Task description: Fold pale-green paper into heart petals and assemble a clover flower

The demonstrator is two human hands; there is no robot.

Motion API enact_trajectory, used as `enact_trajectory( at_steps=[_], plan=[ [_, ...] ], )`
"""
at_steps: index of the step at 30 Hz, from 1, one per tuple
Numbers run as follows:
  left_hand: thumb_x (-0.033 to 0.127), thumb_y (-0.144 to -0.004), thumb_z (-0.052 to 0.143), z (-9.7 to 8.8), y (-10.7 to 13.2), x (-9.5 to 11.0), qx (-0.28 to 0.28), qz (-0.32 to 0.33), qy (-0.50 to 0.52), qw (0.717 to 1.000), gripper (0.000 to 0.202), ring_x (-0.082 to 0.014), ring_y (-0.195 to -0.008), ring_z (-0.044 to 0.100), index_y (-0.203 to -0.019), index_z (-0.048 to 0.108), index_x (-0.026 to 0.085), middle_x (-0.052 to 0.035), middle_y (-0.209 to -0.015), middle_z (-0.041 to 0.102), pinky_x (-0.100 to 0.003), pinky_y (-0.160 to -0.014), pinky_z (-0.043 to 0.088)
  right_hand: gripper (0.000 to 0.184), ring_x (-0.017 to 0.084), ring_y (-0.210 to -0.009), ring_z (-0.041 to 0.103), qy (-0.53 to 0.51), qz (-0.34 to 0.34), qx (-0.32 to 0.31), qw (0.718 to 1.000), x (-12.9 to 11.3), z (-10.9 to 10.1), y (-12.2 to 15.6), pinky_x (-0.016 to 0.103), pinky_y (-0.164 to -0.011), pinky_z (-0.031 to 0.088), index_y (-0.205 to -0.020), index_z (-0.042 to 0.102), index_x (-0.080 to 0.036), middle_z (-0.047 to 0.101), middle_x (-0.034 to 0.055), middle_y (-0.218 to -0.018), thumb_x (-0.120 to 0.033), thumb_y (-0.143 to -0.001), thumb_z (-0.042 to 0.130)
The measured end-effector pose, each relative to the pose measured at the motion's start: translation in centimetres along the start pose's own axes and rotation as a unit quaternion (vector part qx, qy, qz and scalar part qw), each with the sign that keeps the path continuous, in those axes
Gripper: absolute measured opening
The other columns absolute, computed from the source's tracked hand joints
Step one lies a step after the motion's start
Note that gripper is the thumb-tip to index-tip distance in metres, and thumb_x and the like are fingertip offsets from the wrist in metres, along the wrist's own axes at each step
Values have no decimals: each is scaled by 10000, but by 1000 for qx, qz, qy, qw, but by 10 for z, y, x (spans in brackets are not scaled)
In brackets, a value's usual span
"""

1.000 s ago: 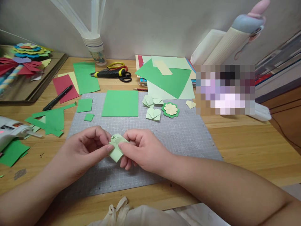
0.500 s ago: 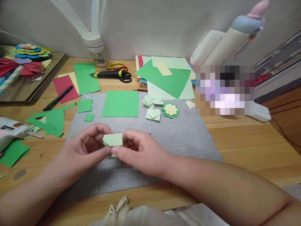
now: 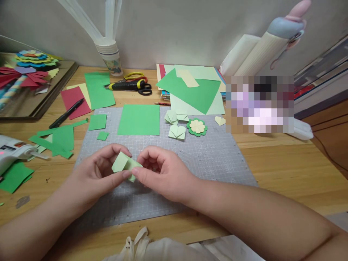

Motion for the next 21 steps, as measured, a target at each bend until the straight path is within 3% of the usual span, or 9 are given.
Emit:
enact_trajectory(
  at_steps=[7,13,21],
  plan=[
    [139,-771,700,-2,-2,1,5,-1,93,996,226,-61,-653,597,-886,520,210,81,-715,630,-152,-617,479,223,85,-564,613,-32,45,-5,998,4,1,0,177,-466,407,-763,602,-155,638,-6,-691,-361,-809,674],
    [143,-796,687,-2,0,0,17,19,48,999,210,-68,-685,606,-908,532,229,82,-744,637,-160,-647,496,291,90,-556,632,-36,70,3,997,6,3,1,180,-472,441,-731,586,-150,677,20,-706,-420,-808,663],
    [175,-805,680,1,3,0,-7,12,24,1000,270,-94,-737,654,-1010,526,259,61,-804,679,-178,-672,501,243,75,-528,613,-12,73,5,997,5,1,0,176,-489,443,-706,539,-159,642,-8,-636,-342,-849,613]
  ],
)
Point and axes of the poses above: each hand's wrist, its own y-axis away from the middle knuckle, its own z-axis out of the palm, x = y × z, the point moved 4 cm from there along -y, towards the middle knuckle
